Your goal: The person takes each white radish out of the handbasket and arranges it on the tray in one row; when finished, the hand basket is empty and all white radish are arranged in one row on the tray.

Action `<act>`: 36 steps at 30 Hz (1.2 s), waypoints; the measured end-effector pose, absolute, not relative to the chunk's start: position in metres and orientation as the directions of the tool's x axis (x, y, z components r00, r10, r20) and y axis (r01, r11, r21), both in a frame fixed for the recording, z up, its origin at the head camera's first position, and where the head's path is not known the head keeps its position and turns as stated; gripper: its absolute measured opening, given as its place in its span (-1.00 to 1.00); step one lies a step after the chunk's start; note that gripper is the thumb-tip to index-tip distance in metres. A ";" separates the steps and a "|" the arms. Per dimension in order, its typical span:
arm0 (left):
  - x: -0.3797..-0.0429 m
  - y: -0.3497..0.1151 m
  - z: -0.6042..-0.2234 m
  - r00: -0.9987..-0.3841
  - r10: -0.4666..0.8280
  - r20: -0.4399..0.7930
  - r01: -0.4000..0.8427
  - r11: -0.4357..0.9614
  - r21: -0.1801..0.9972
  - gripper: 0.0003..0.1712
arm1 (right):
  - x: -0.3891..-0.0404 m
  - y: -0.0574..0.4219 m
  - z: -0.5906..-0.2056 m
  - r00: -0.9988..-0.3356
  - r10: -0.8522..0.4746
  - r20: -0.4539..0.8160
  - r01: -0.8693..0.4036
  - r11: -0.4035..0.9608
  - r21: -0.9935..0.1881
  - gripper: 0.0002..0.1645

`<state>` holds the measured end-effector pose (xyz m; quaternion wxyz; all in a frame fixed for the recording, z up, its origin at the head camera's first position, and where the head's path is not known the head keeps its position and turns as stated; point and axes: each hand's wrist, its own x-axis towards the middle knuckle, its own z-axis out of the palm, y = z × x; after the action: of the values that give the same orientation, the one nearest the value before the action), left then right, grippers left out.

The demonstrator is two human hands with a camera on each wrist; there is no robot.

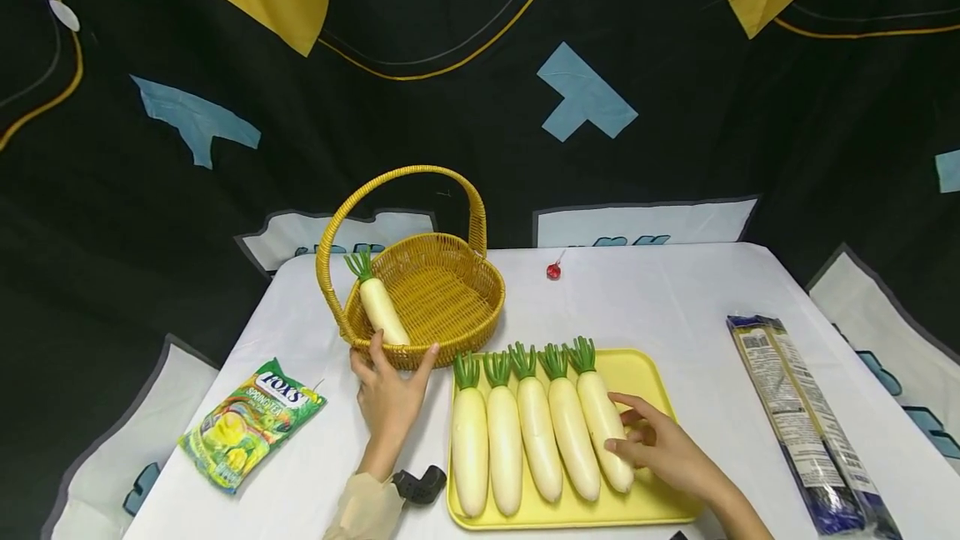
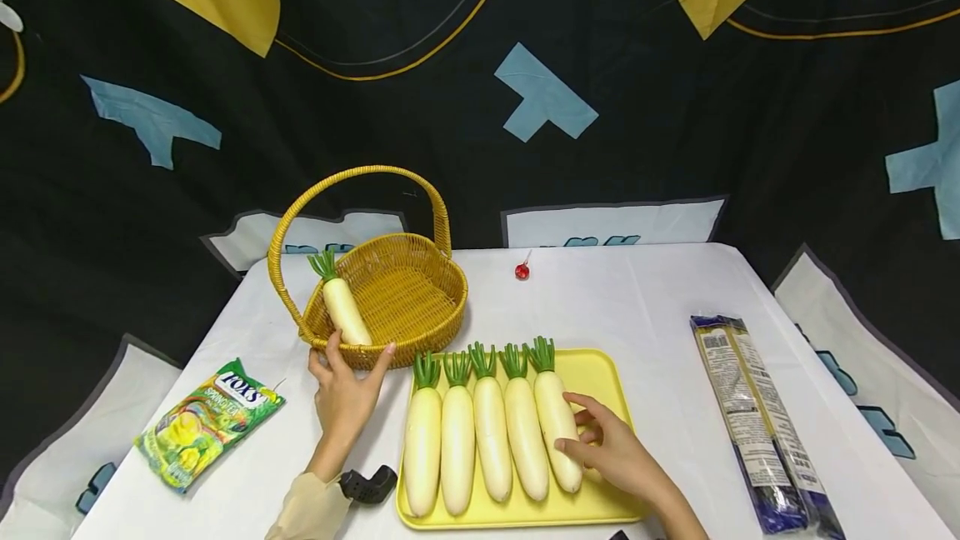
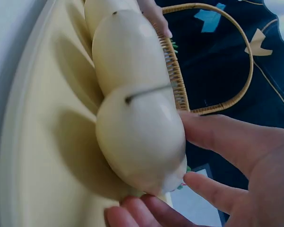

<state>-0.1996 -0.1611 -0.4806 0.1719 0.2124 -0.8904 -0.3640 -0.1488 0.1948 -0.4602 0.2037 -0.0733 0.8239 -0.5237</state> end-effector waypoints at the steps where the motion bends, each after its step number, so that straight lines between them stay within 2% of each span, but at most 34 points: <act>1: -0.200 -0.161 -0.481 -0.851 -0.502 0.151 -0.252 0.645 0.721 0.16 | -0.149 0.194 -0.459 -0.913 -0.326 -0.247 0.074 0.462 -0.884 -0.20; 8: -0.201 -0.162 -0.482 -0.849 -0.506 0.154 -0.254 0.646 0.720 0.15 | -0.152 0.192 -0.459 -0.954 -0.248 -0.166 0.003 0.549 -0.836 -0.41; 14: -0.200 -0.162 -0.482 -0.849 -0.508 0.148 -0.258 0.643 0.721 0.16 | -0.161 0.190 -0.454 -0.964 -0.227 -0.138 -0.019 0.577 -0.817 -0.33; 19: -0.200 -0.161 -0.482 -0.849 -0.509 0.143 -0.263 0.641 0.721 0.16 | -0.175 0.182 -0.446 -0.973 -0.231 -0.016 -0.123 0.574 -0.809 -0.33; 25: -0.201 -0.160 -0.482 -0.853 -0.502 0.143 -0.256 0.641 0.723 0.16 | -0.208 0.168 -0.428 -0.968 -0.226 0.111 -0.220 0.544 -0.810 -0.39; 31: -0.200 -0.161 -0.480 -0.848 -0.508 0.150 -0.254 0.638 0.727 0.16 | -0.247 0.135 -0.402 -0.973 -0.198 0.122 -0.212 0.536 -0.817 -0.33; 36: -0.200 -0.161 -0.481 -0.849 -0.510 0.139 -0.266 0.639 0.722 0.16 | -0.281 0.099 -0.386 -0.966 -0.223 0.133 -0.233 0.515 -0.825 -0.31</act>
<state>-0.1998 -0.1614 -0.4813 0.1677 0.2181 -0.8895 -0.3648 -0.2808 0.0987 -0.3857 -0.0051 -0.1309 0.8704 -0.4746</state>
